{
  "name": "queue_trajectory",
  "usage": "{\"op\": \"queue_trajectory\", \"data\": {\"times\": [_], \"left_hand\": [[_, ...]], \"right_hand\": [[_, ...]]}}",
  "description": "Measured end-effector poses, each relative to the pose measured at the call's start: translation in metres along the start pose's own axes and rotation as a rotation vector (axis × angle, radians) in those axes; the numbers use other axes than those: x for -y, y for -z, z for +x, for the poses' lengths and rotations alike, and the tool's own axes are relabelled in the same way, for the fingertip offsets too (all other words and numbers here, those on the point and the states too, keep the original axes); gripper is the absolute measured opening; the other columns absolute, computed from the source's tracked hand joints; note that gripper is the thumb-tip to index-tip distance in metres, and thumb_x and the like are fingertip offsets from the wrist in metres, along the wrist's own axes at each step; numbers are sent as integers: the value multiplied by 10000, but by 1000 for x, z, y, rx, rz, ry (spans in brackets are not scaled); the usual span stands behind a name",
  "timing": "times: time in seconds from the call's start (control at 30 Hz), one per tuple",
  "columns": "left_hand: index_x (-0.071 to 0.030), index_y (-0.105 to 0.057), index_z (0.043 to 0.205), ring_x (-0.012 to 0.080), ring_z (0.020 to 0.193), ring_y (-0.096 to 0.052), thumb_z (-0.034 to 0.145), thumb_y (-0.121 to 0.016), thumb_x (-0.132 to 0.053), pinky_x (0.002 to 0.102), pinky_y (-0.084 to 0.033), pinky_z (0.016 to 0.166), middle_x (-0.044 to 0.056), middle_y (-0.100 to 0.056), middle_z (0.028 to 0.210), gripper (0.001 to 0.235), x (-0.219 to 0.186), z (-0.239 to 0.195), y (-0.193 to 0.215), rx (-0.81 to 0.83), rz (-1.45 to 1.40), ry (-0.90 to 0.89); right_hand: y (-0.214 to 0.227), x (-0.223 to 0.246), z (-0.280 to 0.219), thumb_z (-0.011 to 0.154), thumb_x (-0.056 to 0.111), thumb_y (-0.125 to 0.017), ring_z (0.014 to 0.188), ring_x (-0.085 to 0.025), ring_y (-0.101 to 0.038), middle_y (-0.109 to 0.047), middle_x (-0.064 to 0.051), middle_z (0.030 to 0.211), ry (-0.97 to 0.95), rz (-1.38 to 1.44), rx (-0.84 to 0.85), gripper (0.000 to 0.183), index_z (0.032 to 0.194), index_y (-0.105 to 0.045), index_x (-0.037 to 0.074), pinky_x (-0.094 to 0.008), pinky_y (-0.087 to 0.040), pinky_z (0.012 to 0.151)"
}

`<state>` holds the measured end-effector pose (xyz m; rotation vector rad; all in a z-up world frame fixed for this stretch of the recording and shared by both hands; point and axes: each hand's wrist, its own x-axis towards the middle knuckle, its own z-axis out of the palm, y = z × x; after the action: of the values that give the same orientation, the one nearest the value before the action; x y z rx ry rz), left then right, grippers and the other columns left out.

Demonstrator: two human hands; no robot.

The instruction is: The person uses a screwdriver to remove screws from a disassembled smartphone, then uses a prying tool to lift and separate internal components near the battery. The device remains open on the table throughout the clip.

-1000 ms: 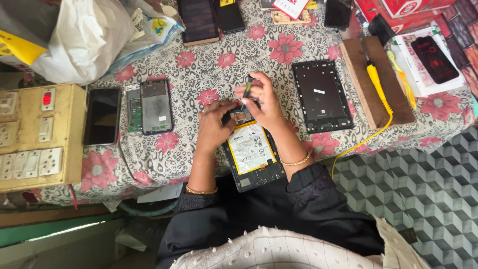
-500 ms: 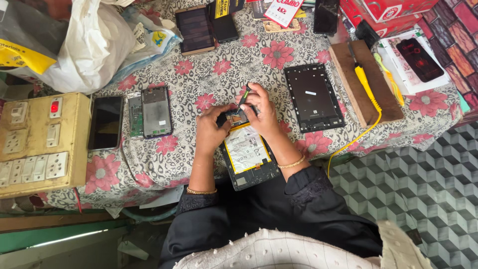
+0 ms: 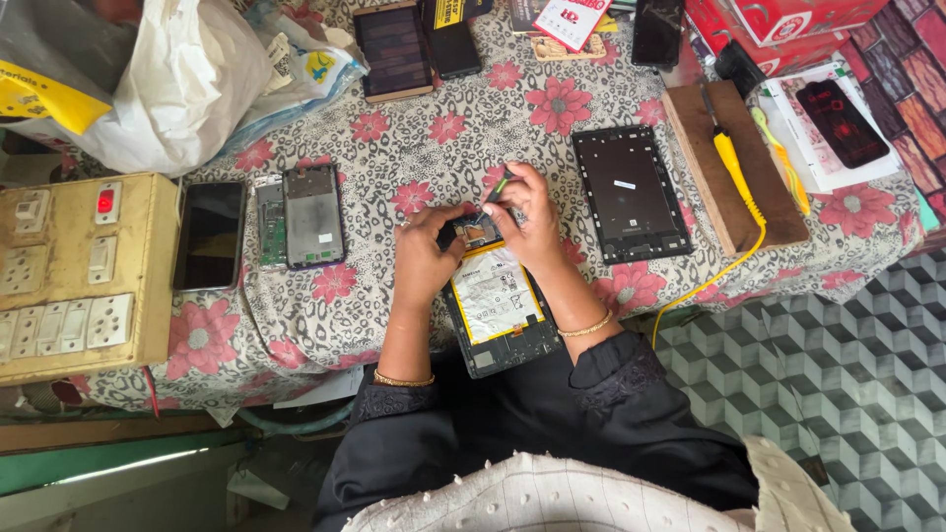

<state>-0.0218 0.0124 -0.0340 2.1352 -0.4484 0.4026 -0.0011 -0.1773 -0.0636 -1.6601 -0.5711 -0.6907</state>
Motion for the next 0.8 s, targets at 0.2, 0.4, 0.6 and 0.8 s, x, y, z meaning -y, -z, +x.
{"op": "queue_trajectory", "data": {"times": [0.2, 0.4, 0.6, 0.8], "left_hand": [[-101, -747, 1121, 285, 1075, -672, 725, -769, -81, 453, -428, 953, 61, -743, 1161, 396, 3, 0, -2, -4, 5, -2], [-95, -747, 1104, 281, 1076, -675, 725, -773, -89, 447, -425, 948, 49, -746, 1158, 379, 3, -1, -3, -7, 9, 0], [-93, -751, 1083, 281, 1065, -672, 739, -771, -101, 444, -418, 935, 53, -741, 1147, 345, 4, -1, -3, 4, 19, 21], [-96, -754, 1078, 282, 1080, -666, 741, -762, -109, 444, -419, 937, 53, -738, 1149, 338, 6, 0, -4, 0, 29, -11]], "right_hand": [[2, 5, 2, 876, -87, -790, 1019, -214, -698, -683, -198, 1125, 43, -80, 1, 786, 1475, -297, 40, -322, -585, 876], [3, 8, 3, 936, -108, -710, 1065, -215, -732, -726, -182, 1165, 19, -64, 72, 725, 1522, -307, 37, -336, -581, 976], [2, 4, 3, 881, -19, -864, 863, -164, -742, -743, -119, 930, -231, -147, -82, 769, 1469, -377, 66, -279, -604, 831], [4, 10, 3, 871, -109, -742, 1165, -268, -690, -668, -244, 1287, 32, -116, 1, 779, 1495, -303, 49, -341, -529, 1053]]}}
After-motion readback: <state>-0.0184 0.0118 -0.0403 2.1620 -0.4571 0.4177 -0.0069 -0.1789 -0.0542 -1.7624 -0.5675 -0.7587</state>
